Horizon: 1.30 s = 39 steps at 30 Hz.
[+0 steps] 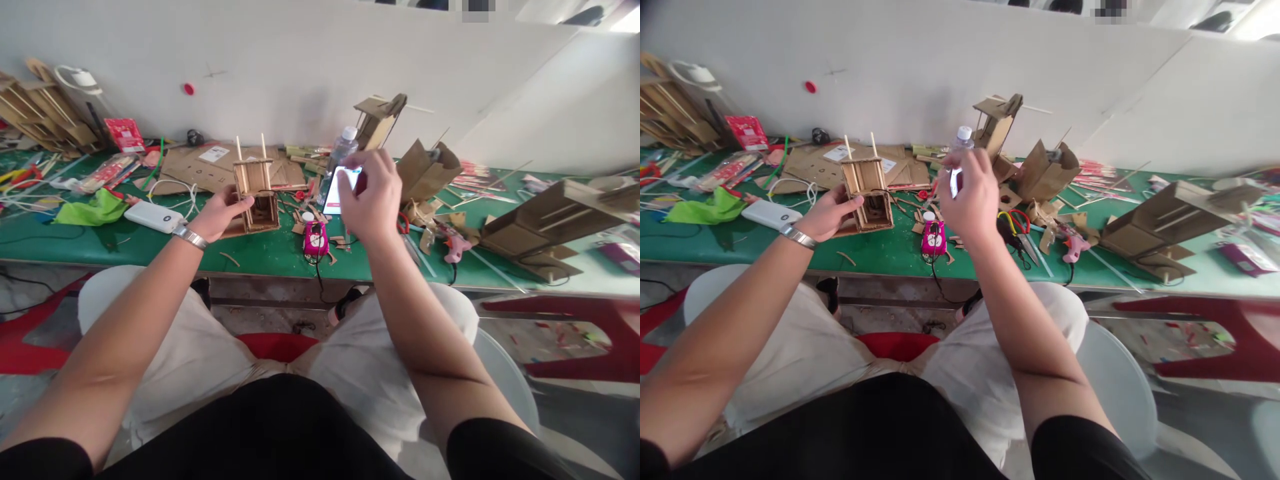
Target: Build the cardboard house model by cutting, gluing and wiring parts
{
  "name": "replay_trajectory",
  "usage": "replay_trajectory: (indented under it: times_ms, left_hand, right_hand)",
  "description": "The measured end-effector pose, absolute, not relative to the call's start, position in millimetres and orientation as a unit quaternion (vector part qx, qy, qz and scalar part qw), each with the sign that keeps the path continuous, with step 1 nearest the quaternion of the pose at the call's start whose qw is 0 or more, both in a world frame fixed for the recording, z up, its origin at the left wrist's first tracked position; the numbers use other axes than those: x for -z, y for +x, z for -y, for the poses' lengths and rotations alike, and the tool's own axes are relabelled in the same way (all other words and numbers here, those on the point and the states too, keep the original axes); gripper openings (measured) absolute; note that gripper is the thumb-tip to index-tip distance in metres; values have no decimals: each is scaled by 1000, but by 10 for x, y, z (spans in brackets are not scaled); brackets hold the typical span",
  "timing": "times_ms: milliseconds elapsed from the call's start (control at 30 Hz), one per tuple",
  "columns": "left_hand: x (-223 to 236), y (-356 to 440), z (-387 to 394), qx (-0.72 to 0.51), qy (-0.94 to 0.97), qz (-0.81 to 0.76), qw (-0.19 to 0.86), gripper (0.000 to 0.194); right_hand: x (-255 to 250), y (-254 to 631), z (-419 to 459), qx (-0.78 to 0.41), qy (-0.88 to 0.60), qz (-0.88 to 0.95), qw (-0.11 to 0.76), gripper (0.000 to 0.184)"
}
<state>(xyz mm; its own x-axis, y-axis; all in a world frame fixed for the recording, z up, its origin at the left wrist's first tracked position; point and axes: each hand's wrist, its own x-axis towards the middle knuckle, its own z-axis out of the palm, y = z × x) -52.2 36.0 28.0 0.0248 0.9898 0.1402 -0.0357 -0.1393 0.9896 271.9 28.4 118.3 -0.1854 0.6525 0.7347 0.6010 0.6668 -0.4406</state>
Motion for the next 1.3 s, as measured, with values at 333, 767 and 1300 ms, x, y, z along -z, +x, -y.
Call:
replay_trajectory:
  times_ms: [333, 767, 1300]
  left_hand:
    - [-311, -304, -75, -520, 560, -448, 464, 67]
    - [-318, -266, -36, -497, 590, -490, 407, 70]
    - [-284, -347, -98, -539, 597, -485, 342, 77]
  right_hand:
    - [-956, 2070, 237, -114, -354, 911, 177, 34]
    - [-898, 2010, 207, -108, -331, 934, 82, 33]
    - [-870, 2234, 219, -156, -299, 933, 126, 42]
